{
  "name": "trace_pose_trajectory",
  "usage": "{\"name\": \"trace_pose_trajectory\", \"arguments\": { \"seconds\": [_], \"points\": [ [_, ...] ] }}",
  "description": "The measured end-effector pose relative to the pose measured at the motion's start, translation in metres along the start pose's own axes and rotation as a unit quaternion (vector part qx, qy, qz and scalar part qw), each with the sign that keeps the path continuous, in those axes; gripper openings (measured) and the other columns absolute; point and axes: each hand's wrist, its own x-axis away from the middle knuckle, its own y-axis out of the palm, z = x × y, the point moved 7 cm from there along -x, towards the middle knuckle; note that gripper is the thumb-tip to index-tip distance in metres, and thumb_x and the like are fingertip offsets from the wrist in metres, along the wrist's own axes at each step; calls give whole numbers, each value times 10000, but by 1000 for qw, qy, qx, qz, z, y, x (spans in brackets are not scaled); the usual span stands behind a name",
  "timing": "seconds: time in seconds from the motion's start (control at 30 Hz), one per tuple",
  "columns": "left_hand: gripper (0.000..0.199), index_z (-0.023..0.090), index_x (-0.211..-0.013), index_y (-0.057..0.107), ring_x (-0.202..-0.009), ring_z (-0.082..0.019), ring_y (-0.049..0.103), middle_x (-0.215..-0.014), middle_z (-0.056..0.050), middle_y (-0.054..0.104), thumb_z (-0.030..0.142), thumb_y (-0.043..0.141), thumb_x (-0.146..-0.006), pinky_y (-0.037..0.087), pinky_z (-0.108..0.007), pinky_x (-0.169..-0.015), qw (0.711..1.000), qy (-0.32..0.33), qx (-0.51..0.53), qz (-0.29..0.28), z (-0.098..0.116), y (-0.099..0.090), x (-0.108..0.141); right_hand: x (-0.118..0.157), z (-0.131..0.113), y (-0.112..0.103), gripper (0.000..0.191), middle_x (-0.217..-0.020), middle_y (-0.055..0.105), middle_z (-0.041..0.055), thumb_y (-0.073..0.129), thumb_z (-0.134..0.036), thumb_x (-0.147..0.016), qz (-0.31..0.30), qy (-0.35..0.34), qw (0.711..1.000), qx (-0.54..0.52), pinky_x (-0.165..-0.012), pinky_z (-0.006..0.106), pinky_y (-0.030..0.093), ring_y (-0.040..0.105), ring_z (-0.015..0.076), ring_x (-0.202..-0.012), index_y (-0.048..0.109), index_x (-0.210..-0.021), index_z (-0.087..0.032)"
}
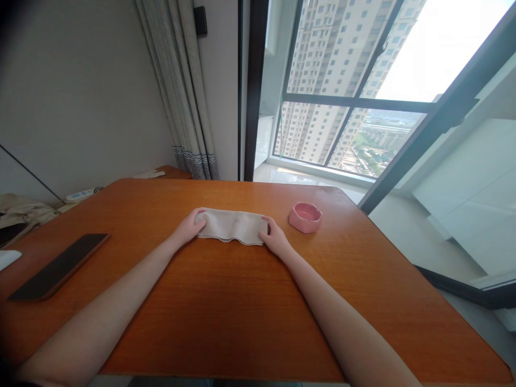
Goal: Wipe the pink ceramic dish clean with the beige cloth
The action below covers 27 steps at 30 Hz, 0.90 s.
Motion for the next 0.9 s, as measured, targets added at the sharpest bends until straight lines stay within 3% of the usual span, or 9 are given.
{"name": "trace_pose_trajectory", "arguments": {
  "seconds": [0.1, 0.2, 0.3, 0.43, 0.6, 0.73, 0.9],
  "points": [
    [381, 237, -961, 629, -1030, -252, 537, -993, -44, 626, 156, 710, -597, 352, -314, -961, 999, 27, -15, 24, 2, -5, -1, -3, 3, -3, 512, -792, 588, -13, 506, -223, -692, 16, -18, 999, -41, -670, 293, 451, 542, 156, -676, 494, -1203, -193],
    [386, 208, -1060, 568, -971, -240, 557, -997, -56, 614, 215, 633, -680, 401, -352, -916, 987, 56, -150, 36, 6, -9, -2, -6, 7, -14, 444, -813, 551, -1, 501, -253, -717, 87, -37, 995, -14, -666, 289, 444, 503, 136, -638, 526, -1154, -176],
    [286, 171, -1019, 571, -939, -234, 567, -1005, -85, 608, 240, 539, -744, 435, -354, -866, 947, 76, -313, 0, 8, -3, -1, -7, 7, -16, 383, -777, 534, -5, 504, -249, -726, 97, -50, 994, 29, -667, 280, 431, 491, 131, -626, 559, -1097, -168],
    [185, 190, -907, 601, -918, -244, 581, -950, -80, 630, 249, 471, -789, 443, -354, -817, 900, 101, -423, -10, 17, 1, 4, -5, 5, -14, 283, -736, 558, -4, 496, -262, -765, 71, -42, 993, 83, -685, 275, 426, 525, 148, -666, 594, -1017, -178],
    [255, 180, -1014, 590, -939, -255, 598, -987, -91, 659, 203, 464, -793, 435, -366, -830, 875, 112, -471, -25, 30, 8, 10, 0, 2, -13, 489, -991, 597, 95, 566, -372, -771, 72, -26, 976, 205, -783, 325, 429, 559, 207, -832, 516, -1204, -150],
    [367, 176, -1180, 518, -949, -253, 598, -1053, -108, 641, 198, 431, -824, 439, -358, -822, 872, 148, -462, -65, 39, 20, 16, 0, -4, -7, 400, -898, 602, 71, 549, -312, -791, 45, -45, 976, 209, -785, 308, 429, 551, 194, -797, 556, -1154, -145],
    [387, 166, -1211, 481, -916, -243, 608, -1011, -110, 641, 214, 405, -834, 449, -331, -789, 897, 112, -417, -94, 33, 23, 17, 1, -18, -9, 312, -862, 593, 61, 524, -215, -775, 74, -105, 965, 228, -817, 308, 399, 536, 200, -848, 605, -1072, -165]
  ]
}}
